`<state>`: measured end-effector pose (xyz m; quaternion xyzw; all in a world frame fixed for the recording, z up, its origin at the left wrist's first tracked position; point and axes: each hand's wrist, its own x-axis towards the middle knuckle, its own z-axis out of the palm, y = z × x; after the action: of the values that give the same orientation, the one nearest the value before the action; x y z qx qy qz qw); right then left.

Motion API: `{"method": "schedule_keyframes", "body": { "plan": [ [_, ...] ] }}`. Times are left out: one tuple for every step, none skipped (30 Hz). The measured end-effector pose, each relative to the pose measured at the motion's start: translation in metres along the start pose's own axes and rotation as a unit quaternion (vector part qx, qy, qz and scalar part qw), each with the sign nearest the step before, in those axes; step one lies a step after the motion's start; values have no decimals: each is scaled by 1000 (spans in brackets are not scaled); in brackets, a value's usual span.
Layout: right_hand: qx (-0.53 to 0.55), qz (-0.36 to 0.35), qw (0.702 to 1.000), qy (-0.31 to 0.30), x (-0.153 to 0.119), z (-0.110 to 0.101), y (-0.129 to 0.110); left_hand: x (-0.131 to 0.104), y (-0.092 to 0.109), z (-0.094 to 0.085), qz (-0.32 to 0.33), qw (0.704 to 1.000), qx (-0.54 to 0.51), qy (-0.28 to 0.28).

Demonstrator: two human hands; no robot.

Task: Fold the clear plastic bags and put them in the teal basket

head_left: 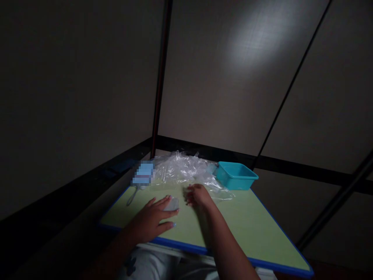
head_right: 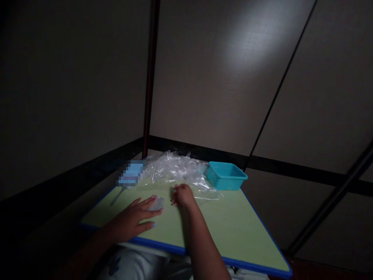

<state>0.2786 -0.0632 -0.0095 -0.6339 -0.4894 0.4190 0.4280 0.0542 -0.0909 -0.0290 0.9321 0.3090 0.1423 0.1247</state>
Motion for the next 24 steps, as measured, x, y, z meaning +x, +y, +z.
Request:
{"method": "schedule_keyframes", "body": {
  "plan": [
    [-45,-5,999,-19,5,-1,-4,0,0,0,-1,1000,-2,3],
    [-91,-12,995,-40,10,-1,-8,0,1,-1,-2,1000,-4,5],
    [-135,-23,989,-63,15,0,-12,0,1,-1,-4,1000,-6,7],
    [-177,-36,980,-84,18,3,-16,-1,2,-2,-4,1000,-8,6],
    [-215,-52,970,-100,21,6,-19,-1,2,-3,-4,1000,-8,2],
    [-248,-74,960,-109,24,10,-22,-1,3,-4,-4,1000,-7,-1],
    [-275,-99,950,-110,25,14,-24,-2,4,-5,-3,1000,-5,-6],
    [-298,-126,941,-104,26,17,-25,-2,4,-6,-3,1000,-3,-8],
    [-317,-152,932,-94,25,20,-25,-3,4,-7,-2,1000,0,-10],
    [-334,-172,923,-84,25,23,-24,-3,5,-8,0,1000,3,-10],
    [-349,-183,915,-79,24,25,-23,-3,5,-8,1,1000,8,-13],
    [-363,-191,909,-80,22,25,-22,-3,4,-8,1,1000,13,-15],
    [-375,-196,902,-85,21,26,-21,-3,4,-7,2,1000,16,-17],
    [-386,-198,896,-90,19,25,-20,-2,3,-6,3,1000,20,-19],
    [-396,-198,892,-93,18,25,-19,-2,2,-5,3,1000,22,-21],
    [-405,-197,887,-96,16,24,-19,-1,1,-4,5,999,24,-23],
    [-414,-195,884,-98,15,24,-19,0,-1,-2,8,999,27,-23],
    [-422,-193,881,-98,14,24,-20,1,-2,-1,11,999,31,-22],
    [-429,-191,878,-98,13,24,-20,1,-3,1,14,999,35,-21],
    [-435,-189,875,-96,13,25,-21,2,-4,2,17,999,39,-20],
    [-440,-187,873,-92,12,25,-21,2,-5,3,19,999,42,-19],
    [-445,-186,872,-88,11,26,-21,2,-6,4,20,999,45,-18],
    [-447,-185,871,-84,10,27,-21,2,-6,4,21,999,47,-16],
    [-449,-184,871,-81,10,27,-21,2,-7,5,22,998,48,-15]
  ]
}}
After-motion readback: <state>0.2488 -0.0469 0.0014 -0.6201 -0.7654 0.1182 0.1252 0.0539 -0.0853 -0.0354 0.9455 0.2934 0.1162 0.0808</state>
